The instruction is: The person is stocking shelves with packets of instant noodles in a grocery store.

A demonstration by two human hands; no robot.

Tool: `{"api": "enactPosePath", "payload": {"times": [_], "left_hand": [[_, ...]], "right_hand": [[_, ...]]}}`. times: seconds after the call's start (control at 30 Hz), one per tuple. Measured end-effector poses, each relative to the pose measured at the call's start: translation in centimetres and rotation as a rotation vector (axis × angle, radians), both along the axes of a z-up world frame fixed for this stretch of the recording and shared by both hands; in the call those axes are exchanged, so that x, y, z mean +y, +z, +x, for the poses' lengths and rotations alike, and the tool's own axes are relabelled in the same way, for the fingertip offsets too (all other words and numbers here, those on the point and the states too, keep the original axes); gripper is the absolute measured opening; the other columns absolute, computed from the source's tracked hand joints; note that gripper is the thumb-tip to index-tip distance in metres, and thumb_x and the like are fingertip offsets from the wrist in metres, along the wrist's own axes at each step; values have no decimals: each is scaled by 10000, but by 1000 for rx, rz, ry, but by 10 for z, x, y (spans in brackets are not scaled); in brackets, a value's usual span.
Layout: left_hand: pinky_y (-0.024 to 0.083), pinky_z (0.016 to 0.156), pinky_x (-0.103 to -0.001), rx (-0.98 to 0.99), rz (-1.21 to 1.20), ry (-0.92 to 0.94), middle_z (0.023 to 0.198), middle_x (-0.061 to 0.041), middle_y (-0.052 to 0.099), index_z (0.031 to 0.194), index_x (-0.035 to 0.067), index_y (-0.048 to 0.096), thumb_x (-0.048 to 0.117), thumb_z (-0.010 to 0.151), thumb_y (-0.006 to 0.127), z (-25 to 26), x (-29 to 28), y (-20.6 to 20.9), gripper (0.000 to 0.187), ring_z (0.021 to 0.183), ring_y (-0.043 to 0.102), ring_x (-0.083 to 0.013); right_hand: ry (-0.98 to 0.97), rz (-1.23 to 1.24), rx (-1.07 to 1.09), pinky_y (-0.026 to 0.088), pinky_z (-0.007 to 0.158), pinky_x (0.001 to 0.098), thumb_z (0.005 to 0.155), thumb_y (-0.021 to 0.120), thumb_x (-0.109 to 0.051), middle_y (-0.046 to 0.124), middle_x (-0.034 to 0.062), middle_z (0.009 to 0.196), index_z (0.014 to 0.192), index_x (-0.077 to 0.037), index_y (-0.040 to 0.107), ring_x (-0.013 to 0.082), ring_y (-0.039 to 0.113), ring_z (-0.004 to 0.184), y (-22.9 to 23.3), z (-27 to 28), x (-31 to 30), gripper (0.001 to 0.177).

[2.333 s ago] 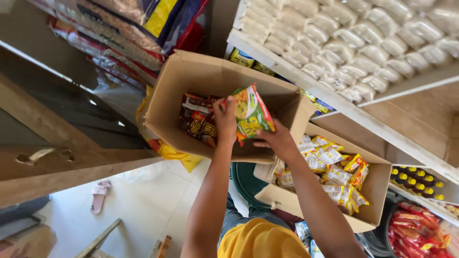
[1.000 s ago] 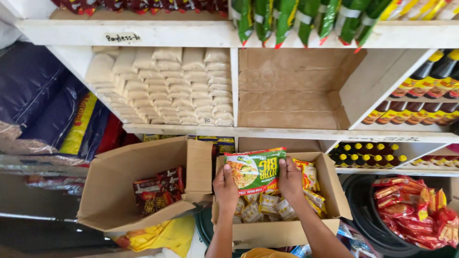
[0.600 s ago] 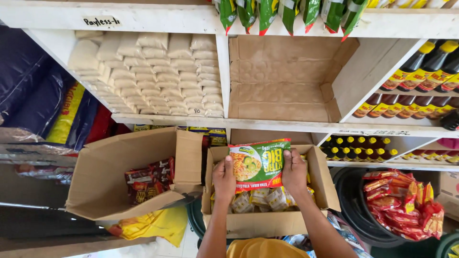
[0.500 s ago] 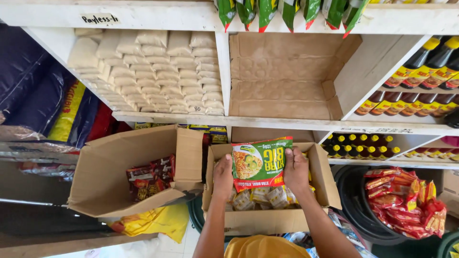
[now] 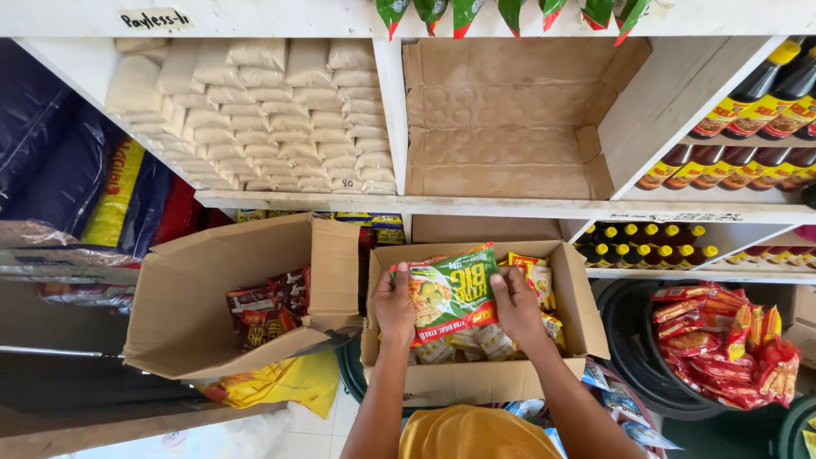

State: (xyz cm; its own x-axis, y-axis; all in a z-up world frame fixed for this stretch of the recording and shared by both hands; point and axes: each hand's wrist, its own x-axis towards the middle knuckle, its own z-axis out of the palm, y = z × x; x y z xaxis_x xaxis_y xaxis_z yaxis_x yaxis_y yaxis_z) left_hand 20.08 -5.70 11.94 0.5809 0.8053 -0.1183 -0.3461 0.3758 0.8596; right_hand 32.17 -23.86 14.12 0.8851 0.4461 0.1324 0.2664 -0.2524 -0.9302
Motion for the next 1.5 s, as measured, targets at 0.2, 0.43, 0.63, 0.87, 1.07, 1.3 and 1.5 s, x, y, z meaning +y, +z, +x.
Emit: {"api": "enactPosePath", "payload": {"times": [0.2,0.43,0.63,0.87,1.07,1.3,1.5], "left_hand": [[460,626,-214,61,135,105,806,28,661,917,64,682,274,1013,657,-4,0,0,232,708,532,-14],[545,911,-403,-102,-469,-367,1253,-74,663,1317,97,579,436,925,641,-32,-13,-2,523,1107,647,-195],[426,1180,-477,-476,-612,-475,1471,-111,571,1448,78,498,439,964,633,-24,-39,-19,618,1344,560,-264],[571,955,-385,-289,-264,-88,1230,-74,689,1322,82,579,230,928,748,-25,12,24,453,1087,683,-195],[556,718,-283,357,173,-461,977,-31,743,1186,20,730,257,923,776,-39,22,33,358,803,654,-96],[595,820,-325,339,87,-663,1119,-106,746,1333,14,609,325,912,758,-34,12,28,544,933,707,-146],[566,926,-490,-96,-445,-621,1330,-61,671,1393,69,487,578,895,487,-61,-21,26,711,1142,698,-262]], "right_hand": [[49,-29,50,513,768,311,1052,561,-254,685,90,861,1059,-22,636,142,579,802,2,-7,-3,244],[-33,361,209,522,759,264,1078,545,-215,689,39,928,1083,-21,611,66,570,825,-11,-1,0,205],[-73,600,245,528,802,233,1089,534,-166,676,15,989,1104,-34,570,46,583,879,-28,-23,4,137],[454,18,483,599,638,291,1023,641,-143,711,128,914,1000,-18,586,147,666,783,-84,-32,-36,139],[275,297,124,550,905,314,1041,581,-171,653,105,1226,1288,1,579,133,633,1091,12,-2,-29,301],[572,-150,380,562,707,294,953,709,-255,706,9,863,1140,-52,676,85,635,793,10,-2,-6,278],[126,126,365,448,570,266,990,678,-281,600,7,734,954,-60,588,68,502,651,-16,-9,-4,241]]}}
